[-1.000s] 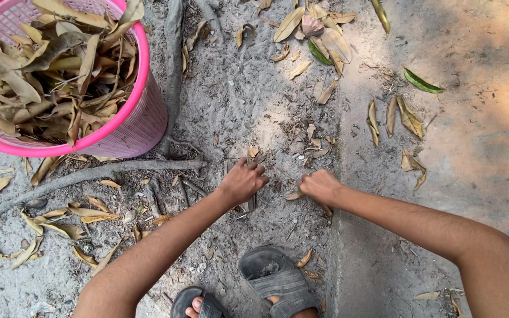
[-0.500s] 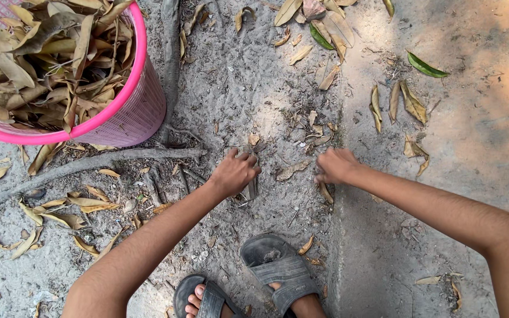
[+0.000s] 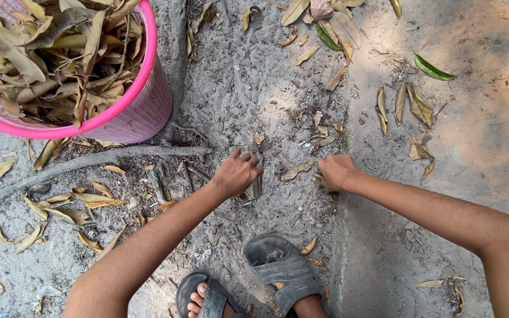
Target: The person picks up dry leaves from the ground and places them into a pink basket.
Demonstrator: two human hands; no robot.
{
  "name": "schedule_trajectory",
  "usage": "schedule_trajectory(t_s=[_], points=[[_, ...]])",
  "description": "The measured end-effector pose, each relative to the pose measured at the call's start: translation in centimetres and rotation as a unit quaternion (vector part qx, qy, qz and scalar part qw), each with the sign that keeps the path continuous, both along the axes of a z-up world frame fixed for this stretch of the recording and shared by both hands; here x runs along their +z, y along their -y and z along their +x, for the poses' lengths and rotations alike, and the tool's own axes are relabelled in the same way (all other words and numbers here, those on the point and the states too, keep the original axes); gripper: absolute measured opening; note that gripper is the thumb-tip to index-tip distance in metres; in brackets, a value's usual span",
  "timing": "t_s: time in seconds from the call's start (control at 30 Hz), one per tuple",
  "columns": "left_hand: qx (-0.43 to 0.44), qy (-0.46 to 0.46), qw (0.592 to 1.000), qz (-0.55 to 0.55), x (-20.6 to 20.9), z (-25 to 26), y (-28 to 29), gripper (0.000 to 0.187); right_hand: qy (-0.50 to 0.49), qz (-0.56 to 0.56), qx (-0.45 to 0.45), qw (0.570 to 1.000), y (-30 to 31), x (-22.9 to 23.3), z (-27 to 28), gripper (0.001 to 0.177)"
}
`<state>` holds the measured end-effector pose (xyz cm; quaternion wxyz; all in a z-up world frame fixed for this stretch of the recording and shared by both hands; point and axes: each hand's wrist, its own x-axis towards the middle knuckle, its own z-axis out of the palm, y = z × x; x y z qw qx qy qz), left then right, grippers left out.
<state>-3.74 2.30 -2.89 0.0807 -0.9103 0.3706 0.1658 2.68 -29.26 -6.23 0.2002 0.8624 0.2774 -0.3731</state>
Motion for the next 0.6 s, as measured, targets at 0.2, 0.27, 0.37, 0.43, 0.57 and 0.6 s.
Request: schedule_trajectory(t_s=[0.2,0.27,0.37,0.43,0.57,0.6], points=[[-0.004,0.000,1.000,0.009,-0.3,-0.8,-0.8,0.038,0.041,0.081,0.042,0.995,-0.9,-0.4,-2.9,0.023],[0.011,-0.009,1.000,-0.011,-0.3,-0.7,-0.9,0.038,0.033,0.093,0.042,0.994,-0.6,-0.4,-3.1,0.032],[0.019,-0.027,0.999,-0.002,0.1,-0.6,-0.9,0.040,0.042,0.111,0.069,0.991,-0.2,0.2,-2.5,0.055],[0.021,-0.031,0.999,0.003,0.4,-0.1,-0.8,0.040,0.045,0.109,0.064,0.991,-0.5,1.1,-1.5,0.058],[0.022,-0.027,0.999,-0.008,0.4,0.4,-0.2,0.035,0.019,0.164,-0.019,0.986,-2.0,3.6,1.2,0.022],[0.022,-0.028,0.999,-0.008,0.3,0.3,-0.1,0.034,0.009,0.201,-0.043,0.979,-2.3,3.9,1.4,0.018]])
